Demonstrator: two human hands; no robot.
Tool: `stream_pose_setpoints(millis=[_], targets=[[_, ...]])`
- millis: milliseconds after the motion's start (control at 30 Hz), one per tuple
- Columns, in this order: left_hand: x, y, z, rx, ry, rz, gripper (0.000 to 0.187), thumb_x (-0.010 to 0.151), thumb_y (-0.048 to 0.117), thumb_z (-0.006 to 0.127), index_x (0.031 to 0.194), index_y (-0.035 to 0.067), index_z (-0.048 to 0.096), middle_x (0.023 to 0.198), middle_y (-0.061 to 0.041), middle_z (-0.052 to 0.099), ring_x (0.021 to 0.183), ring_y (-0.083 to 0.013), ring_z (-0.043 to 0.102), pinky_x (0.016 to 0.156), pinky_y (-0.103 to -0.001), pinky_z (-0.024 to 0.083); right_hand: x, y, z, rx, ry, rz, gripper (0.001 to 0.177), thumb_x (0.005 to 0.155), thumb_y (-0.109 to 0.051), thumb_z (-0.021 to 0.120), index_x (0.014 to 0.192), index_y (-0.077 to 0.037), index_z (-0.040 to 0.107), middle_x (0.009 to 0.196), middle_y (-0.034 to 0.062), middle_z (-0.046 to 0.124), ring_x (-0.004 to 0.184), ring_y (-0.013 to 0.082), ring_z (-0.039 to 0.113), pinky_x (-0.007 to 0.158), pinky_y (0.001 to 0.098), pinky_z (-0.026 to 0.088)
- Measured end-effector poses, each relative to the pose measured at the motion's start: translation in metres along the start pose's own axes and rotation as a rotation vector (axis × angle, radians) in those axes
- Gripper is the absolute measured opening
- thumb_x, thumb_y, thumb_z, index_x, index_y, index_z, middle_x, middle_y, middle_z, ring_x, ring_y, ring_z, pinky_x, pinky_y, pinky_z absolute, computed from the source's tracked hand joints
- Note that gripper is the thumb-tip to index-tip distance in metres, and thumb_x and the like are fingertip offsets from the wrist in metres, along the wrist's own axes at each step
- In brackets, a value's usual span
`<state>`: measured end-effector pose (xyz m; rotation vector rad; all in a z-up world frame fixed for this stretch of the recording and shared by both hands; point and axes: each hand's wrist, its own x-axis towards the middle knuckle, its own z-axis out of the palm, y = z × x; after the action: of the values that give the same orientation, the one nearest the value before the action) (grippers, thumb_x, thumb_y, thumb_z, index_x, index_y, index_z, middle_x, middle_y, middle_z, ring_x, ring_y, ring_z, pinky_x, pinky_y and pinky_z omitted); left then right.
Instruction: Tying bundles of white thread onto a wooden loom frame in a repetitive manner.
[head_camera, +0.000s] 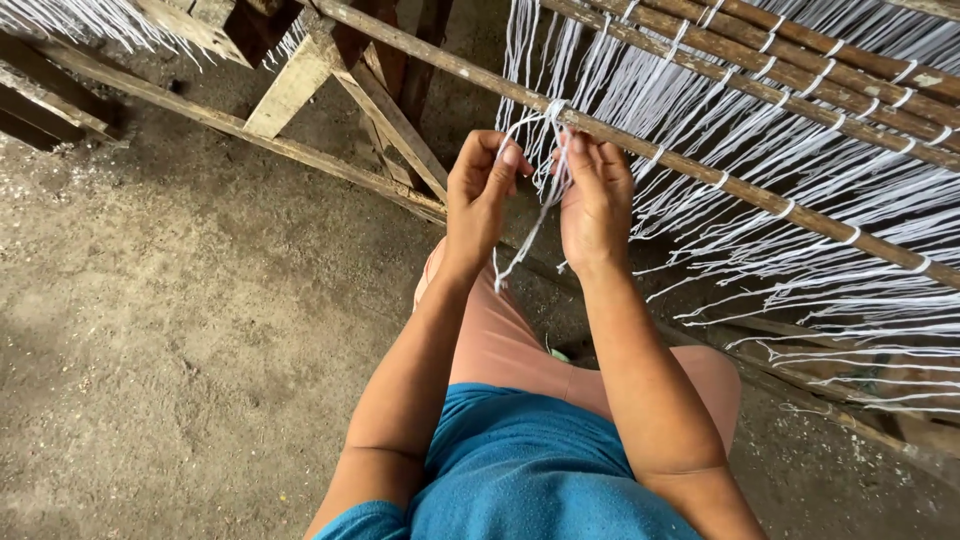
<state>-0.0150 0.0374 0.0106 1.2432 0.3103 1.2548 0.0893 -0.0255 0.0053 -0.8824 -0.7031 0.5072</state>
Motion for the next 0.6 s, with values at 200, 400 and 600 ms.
stream_pose_setpoints(millis=[200,400,600], targets=[[0.003,0.012,0.019,0.066,-0.011,0.013,0.008,0.095,0.015,0.075,0.096,0.007,0.073,0.071,-0.002,0.063,0.067,-0.0048,0.052,0.063,-0.021,0.043,0.001,-0.013,0.011,-0.096,-0.029,-0.002,0.010,0.099,-0.007,0.071,0.108,-0.003,0.071,0.094,0.0133,0.072,0.093,0.0152,0.064,0.089,0.0287,0.050],[0.009,0.000,0.008,0.040,0.138,-0.012,0.016,0.099,0.024,0.071,0.096,0.009,0.076,0.078,-0.002,0.069,0.076,-0.0062,0.055,0.076,-0.022,0.045,0.007,-0.003,-0.004,0.263,0.093,0.154,0.010,0.095,-0.020,0.072,0.100,-0.011,0.069,0.106,0.0091,0.074,0.097,0.0186,0.066,0.086,0.0321,0.050],[0.029,0.015,-0.002,-0.066,0.091,0.078,0.013,0.103,0.026,0.064,0.099,0.014,0.067,0.086,0.000,0.069,0.075,-0.0069,0.061,0.068,-0.020,0.047,-0.009,-0.031,0.011,0.043,-0.301,0.181,0.021,0.104,-0.028,0.055,0.115,-0.011,0.055,0.090,0.0026,0.055,0.079,0.0145,0.049,0.075,0.0285,0.041]])
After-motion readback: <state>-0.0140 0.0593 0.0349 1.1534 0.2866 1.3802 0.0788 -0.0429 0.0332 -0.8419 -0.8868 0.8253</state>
